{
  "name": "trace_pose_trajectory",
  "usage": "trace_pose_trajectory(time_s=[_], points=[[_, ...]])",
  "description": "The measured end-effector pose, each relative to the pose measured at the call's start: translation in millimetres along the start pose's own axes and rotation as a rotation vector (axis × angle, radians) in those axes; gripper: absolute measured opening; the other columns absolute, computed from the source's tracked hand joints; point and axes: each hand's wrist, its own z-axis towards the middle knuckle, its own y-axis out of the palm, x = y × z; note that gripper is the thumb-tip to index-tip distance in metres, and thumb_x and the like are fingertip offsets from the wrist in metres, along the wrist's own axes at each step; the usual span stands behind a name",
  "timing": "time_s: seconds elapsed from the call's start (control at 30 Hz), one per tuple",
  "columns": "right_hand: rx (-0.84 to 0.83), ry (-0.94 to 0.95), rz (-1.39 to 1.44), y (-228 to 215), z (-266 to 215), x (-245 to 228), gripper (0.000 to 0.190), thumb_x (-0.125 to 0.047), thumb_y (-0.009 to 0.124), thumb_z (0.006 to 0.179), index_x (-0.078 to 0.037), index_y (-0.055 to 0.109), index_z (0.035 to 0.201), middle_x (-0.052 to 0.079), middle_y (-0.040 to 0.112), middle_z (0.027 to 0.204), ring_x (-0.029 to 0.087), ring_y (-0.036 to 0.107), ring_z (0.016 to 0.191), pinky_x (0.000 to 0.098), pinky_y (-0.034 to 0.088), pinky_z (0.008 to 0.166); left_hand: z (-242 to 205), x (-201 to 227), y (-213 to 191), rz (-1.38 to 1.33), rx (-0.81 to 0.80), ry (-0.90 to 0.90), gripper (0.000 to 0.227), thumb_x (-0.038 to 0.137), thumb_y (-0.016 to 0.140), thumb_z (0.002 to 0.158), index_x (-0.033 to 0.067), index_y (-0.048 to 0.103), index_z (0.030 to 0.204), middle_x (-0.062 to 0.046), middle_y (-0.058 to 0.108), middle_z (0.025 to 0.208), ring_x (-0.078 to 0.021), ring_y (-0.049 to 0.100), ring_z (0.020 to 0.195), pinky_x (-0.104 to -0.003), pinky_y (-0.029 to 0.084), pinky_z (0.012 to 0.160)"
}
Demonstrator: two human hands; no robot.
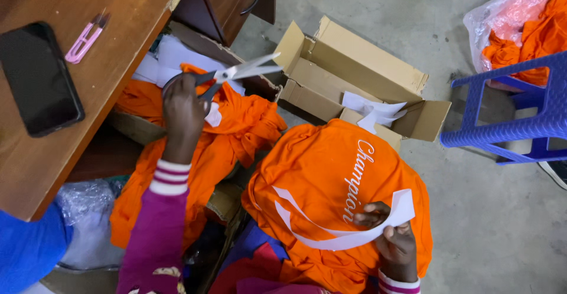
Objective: The person uses scissors to cut a white paper template into a specific shape. They repeatedly position the paper over a pile of orange t-shirts and trim the edges. The cut pieces are placed into a nearby cardboard box.
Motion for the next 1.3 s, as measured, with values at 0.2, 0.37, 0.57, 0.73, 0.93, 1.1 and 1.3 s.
trace_pose_trajectory(time_s=[0.2,0.37,0.57,0.73,0.93,1.1,1.3], points=[[0.016,-0.001,-0.026,7,-4,-2,0.037,-0.011,0.076,0.103,0.007,0.064,0.132,0.031,0.064,0.132,0.051,0.072,0.114,0.0624,0.058,0.099,-94,3,-140,-0.031,0.147,0.014,0.021,0.022,0.079,0.112,0.0015,0.08,0.107,-0.015,0.07,0.086,-0.0372,0.067,0.079,-0.047,0.047,0.069],[0.541,0.212,-0.429,-27,-6,-2,0.043,-0.015,0.07,0.098,0.005,0.07,0.06,0.021,0.067,0.049,0.021,0.06,0.038,0.0245,0.042,0.041,-228,-66,-185,0.804,-0.222,-0.423,0.045,0.038,0.082,0.091,0.0138,0.065,0.125,-0.006,0.076,0.114,-0.0252,0.077,0.102,-0.036,0.062,0.08],[0.717,0.238,-0.307,-38,42,-54,0.011,-0.011,0.072,0.1,0.0,0.073,0.098,0.018,0.078,0.076,0.017,0.075,0.061,0.0215,0.063,0.06,-208,-44,-154,0.839,-0.651,-0.588,0.075,0.082,0.046,0.1,0.0155,0.08,0.111,-0.005,0.087,0.1,-0.0271,0.087,0.096,-0.035,0.067,0.082],[0.679,0.184,-0.317,-65,149,-96,0.024,-0.009,0.068,0.103,-0.018,0.056,0.085,-0.01,0.048,0.072,-0.004,0.053,0.07,0.0196,0.053,0.081,-101,71,-148,0.167,-0.688,-0.764,0.067,0.065,0.052,0.1,0.0013,0.066,0.115,-0.035,0.077,0.116,-0.0567,0.07,0.114,-0.06,0.052,0.097],[0.87,0.233,-0.094,-204,277,-58,0.017,0.002,0.071,0.097,0.002,0.063,0.112,0.008,0.063,0.116,0.021,0.067,0.112,0.0273,0.065,0.101,-63,110,-104,0.112,-0.768,-0.645,0.032,0.033,0.06,0.087,0.0152,0.066,0.113,-0.023,0.081,0.105,-0.0496,0.072,0.107,-0.055,0.053,0.093],[1.023,0.183,0.089,-282,326,-12,0.042,0.009,0.067,0.095,0.013,0.052,0.134,0.02,0.055,0.148,0.039,0.062,0.133,0.0443,0.061,0.111,-60,115,-74,0.177,-0.805,-0.688,0.028,0.032,0.059,0.086,0.0168,0.066,0.108,-0.024,0.08,0.107,-0.0517,0.071,0.106,-0.056,0.053,0.09],[1.021,0.393,0.134,-328,300,29,0.035,-0.026,0.059,0.11,0.005,0.046,0.12,0.018,0.043,0.116,0.053,0.061,0.12,0.0665,0.05,0.116,-45,138,-65,0.17,-0.827,-0.702,0.03,0.034,0.062,0.087,0.0242,0.069,0.115,-0.024,0.08,0.11,-0.0508,0.069,0.11,-0.054,0.052,0.09]])
